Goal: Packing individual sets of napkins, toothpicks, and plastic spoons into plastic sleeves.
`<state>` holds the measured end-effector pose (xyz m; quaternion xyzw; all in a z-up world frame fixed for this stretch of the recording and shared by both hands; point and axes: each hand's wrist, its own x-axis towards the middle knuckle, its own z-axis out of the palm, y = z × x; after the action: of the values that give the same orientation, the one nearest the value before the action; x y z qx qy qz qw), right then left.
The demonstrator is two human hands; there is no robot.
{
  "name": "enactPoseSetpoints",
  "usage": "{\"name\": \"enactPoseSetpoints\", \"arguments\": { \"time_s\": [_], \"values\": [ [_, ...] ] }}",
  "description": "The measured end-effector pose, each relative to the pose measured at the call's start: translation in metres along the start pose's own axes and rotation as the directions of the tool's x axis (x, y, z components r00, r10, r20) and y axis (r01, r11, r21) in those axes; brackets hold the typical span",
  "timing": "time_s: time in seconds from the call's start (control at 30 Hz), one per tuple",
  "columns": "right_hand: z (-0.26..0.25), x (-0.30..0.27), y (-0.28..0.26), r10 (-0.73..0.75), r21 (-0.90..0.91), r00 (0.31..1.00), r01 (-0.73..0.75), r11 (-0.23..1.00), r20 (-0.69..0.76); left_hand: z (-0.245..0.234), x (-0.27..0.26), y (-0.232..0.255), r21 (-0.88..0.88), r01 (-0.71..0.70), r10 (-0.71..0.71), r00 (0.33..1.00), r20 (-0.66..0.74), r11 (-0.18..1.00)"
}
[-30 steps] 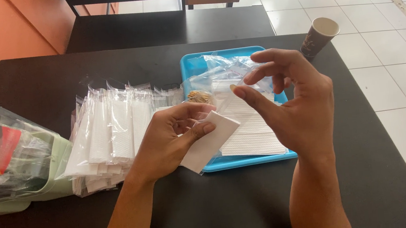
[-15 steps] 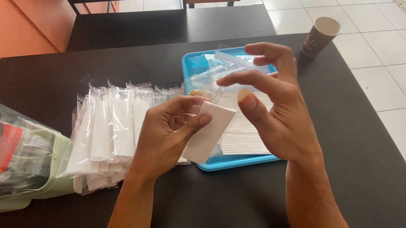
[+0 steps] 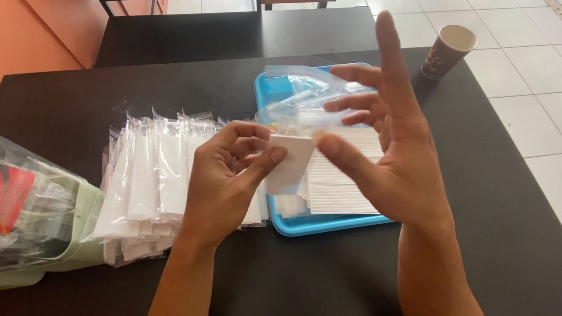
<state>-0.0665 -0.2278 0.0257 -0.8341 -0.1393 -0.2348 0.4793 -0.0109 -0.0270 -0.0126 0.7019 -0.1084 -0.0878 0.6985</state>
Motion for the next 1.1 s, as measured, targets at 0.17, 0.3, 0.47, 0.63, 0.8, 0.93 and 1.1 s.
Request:
{"name": "enactPoseSetpoints", "arguments": {
  "time_s": [0.17,0.3,0.47,0.63,0.8,0.93,1.1],
  "values": [
    [0.006,0.01,-0.004,0.061,-0.14,0.991,-0.044,0.989,0.117,-0.004,0.002,-0.003,-0.099,-0.095,0.088,0.994,-0.072,0.991],
    [0.008,0.012,0.004,0.1,-0.239,0.932,-0.014,0.971,0.35,-0.006,0.001,-0.001,-0.261,-0.17,0.143,0.983,-0.118,0.95],
    [0.012,0.009,-0.004,0.175,-0.185,0.93,-0.119,0.976,0.324,-0.006,-0.002,0.006,-0.209,-0.167,0.133,0.977,-0.167,0.964],
    [0.016,0.009,-0.007,0.132,-0.157,0.946,-0.088,0.984,0.298,-0.008,-0.003,0.003,-0.215,-0.178,0.169,0.984,-0.062,0.96],
    [0.021,0.008,-0.011,0.152,-0.148,0.96,-0.118,0.982,0.237,-0.01,-0.005,0.007,-0.151,-0.159,0.157,0.987,-0.024,0.976],
    [0.028,0.006,-0.011,0.138,-0.139,0.964,-0.108,0.984,0.228,-0.009,-0.005,0.01,-0.182,-0.132,0.121,0.99,-0.071,0.974],
    [0.033,0.007,-0.014,0.142,-0.088,0.967,-0.126,0.988,0.212,-0.015,-0.005,0.012,-0.187,-0.18,0.149,0.975,-0.167,0.966]
  ]
}}
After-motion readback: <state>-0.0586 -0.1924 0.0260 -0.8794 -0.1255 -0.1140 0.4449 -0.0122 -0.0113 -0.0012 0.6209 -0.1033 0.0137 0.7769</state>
